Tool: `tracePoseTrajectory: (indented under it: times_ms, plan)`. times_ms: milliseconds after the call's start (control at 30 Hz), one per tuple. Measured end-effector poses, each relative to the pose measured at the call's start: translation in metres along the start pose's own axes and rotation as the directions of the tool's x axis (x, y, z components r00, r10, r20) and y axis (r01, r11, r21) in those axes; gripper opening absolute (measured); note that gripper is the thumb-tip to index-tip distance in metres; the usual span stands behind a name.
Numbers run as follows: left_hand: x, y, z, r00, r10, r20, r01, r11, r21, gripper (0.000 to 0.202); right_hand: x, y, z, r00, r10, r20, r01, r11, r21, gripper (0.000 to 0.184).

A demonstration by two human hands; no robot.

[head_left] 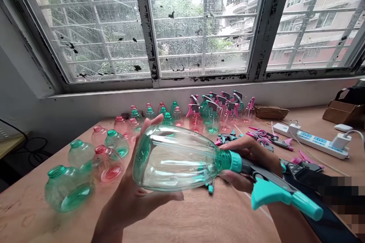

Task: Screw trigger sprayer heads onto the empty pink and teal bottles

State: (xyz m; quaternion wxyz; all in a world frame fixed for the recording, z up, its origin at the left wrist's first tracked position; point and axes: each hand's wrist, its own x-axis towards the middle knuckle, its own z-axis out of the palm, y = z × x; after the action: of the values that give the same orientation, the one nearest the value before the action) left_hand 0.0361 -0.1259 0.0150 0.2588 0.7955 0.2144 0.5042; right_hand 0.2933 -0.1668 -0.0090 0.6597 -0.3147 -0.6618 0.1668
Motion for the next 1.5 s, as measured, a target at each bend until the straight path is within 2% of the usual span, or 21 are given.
tracePoseTrajectory:
  times_ms: [100,200,300,367,433,533,600,700,767,967,1100,1233,1400,1500]
  plan:
    - [0.001,0.002,-0.001,0.999,-0.023,0.025,0.023,1.0,0.005,0.112,0.001,0.0,-0.001,0.999,0.023,0.027,-0.023,0.999,0.033,0.031]
    - [0.003,-0.001,-0.001,0.995,0.094,0.028,-0.093,0.995,-0.032,0.096,0.002,-0.001,-0.001,0.997,0.065,0.051,-0.069,0.994,0.083,0.029]
    - [0.003,-0.005,0.0,0.985,0.172,0.018,-0.171,0.985,-0.034,0.1,0.002,-0.003,0.0,0.994,0.093,0.062,-0.098,0.991,0.093,0.03]
    - [0.002,-0.006,0.0,0.989,0.147,0.02,-0.146,0.988,-0.055,0.113,0.002,-0.003,0.0,0.994,0.093,0.059,-0.097,0.992,0.079,0.03]
    - [0.001,-0.006,-0.001,0.997,0.074,0.018,-0.072,0.995,-0.069,0.122,0.002,-0.004,0.0,0.995,0.087,0.05,-0.091,0.993,0.069,0.03]
    - [-0.002,-0.006,-0.003,1.0,-0.016,0.008,0.017,0.999,-0.034,0.123,0.002,-0.004,0.002,0.994,0.103,0.025,-0.105,0.991,0.083,0.03]
    - [-0.003,-0.007,-0.003,1.0,-0.007,0.017,0.008,0.999,-0.033,0.118,0.002,-0.004,0.002,0.994,0.107,0.016,-0.108,0.99,0.09,0.03]
    - [-0.003,-0.008,-0.001,0.997,0.067,0.029,-0.066,0.997,-0.032,0.107,0.002,-0.001,0.0,0.997,0.072,0.002,-0.072,0.996,0.058,0.032]
    - [-0.003,-0.008,0.0,0.992,0.121,0.027,-0.121,0.993,0.005,0.108,0.002,0.001,-0.001,0.999,0.036,-0.006,-0.036,0.999,0.03,0.033]
    - [-0.002,-0.002,-0.001,1.0,0.007,0.013,-0.008,0.997,0.077,0.124,0.003,0.0,-0.001,0.999,0.043,0.031,-0.045,0.997,0.062,0.032]
    - [-0.002,-0.005,-0.002,0.998,0.06,0.002,-0.06,0.998,0.034,0.117,0.004,-0.005,0.0,0.995,0.1,0.021,-0.102,0.986,0.13,0.033]
    - [-0.004,-0.008,0.001,0.992,0.125,0.027,-0.125,0.992,0.015,0.108,0.004,-0.004,-0.001,0.996,0.091,0.014,-0.092,0.983,0.159,0.033]
    - [-0.004,-0.006,0.003,1.0,0.015,0.009,-0.015,1.0,0.023,0.121,0.005,-0.003,-0.001,0.998,0.049,0.026,-0.05,0.996,0.067,0.029]
    - [-0.001,-0.006,0.001,1.0,-0.025,0.018,0.024,0.999,0.046,0.121,0.005,-0.005,-0.001,0.997,0.08,0.017,-0.081,0.993,0.08,0.03]
